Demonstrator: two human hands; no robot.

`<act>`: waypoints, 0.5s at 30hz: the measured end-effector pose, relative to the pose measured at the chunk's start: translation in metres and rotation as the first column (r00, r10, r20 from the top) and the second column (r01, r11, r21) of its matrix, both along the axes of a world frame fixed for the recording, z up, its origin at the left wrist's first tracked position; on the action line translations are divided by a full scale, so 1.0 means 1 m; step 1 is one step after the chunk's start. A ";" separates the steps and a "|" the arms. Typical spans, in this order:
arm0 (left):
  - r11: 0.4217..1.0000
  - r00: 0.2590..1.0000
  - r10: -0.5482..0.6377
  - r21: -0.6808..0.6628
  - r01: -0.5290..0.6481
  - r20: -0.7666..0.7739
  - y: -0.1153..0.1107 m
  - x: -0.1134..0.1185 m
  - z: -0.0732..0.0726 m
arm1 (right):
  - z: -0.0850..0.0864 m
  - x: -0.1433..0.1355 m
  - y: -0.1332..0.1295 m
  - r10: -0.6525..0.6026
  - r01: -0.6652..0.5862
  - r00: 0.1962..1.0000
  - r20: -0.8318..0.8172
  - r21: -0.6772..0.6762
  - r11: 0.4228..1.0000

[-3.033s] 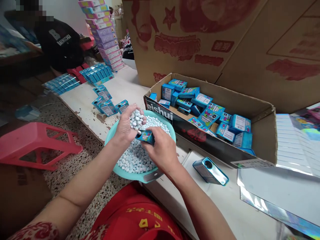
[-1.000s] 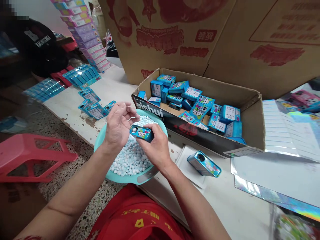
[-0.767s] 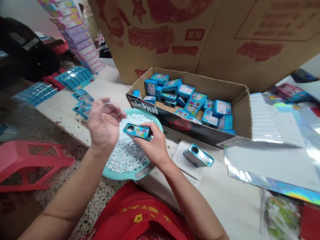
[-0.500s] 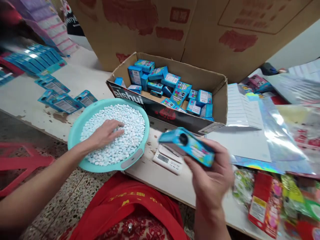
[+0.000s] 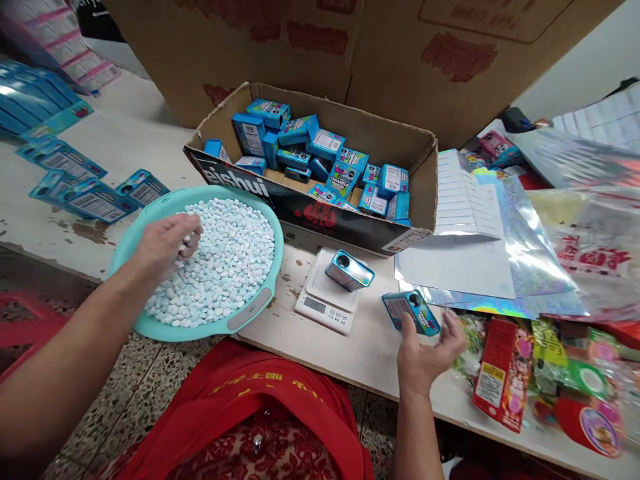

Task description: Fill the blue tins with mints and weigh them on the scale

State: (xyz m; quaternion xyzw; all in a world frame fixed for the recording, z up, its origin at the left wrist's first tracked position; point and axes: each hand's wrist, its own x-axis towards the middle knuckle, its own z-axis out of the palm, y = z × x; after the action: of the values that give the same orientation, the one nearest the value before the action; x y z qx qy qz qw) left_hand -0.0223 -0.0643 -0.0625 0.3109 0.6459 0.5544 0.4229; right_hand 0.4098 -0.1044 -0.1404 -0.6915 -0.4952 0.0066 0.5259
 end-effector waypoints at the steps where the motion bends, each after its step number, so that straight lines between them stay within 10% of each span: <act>1: 0.999 0.984 0.032 -0.009 -0.030 0.178 0.001 -0.003 0.004 | 0.005 -0.005 0.001 0.021 -0.026 0.992 0.126 0.039 0.999; 5: 0.992 0.818 0.124 -0.052 -0.115 0.561 0.003 -0.009 0.014 | 0.015 -0.041 0.022 0.269 -0.298 0.925 0.268 0.074 0.952; 10: 0.981 0.697 0.193 -0.127 -0.146 0.691 0.004 -0.005 0.010 | 0.026 -0.097 0.050 0.441 -0.466 0.877 -0.193 -0.112 0.878; 15: 0.989 0.667 0.122 -0.036 -0.142 0.735 0.004 0.015 0.037 | 0.074 -0.152 0.049 0.692 -0.693 0.710 -0.132 0.045 0.720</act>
State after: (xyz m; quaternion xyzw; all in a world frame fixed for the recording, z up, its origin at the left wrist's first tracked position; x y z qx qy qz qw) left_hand -0.0076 -0.0600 -0.0251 0.0199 0.4357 0.6694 0.6014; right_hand 0.2582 -0.0554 -0.0659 -0.4556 -0.6800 0.2528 0.5159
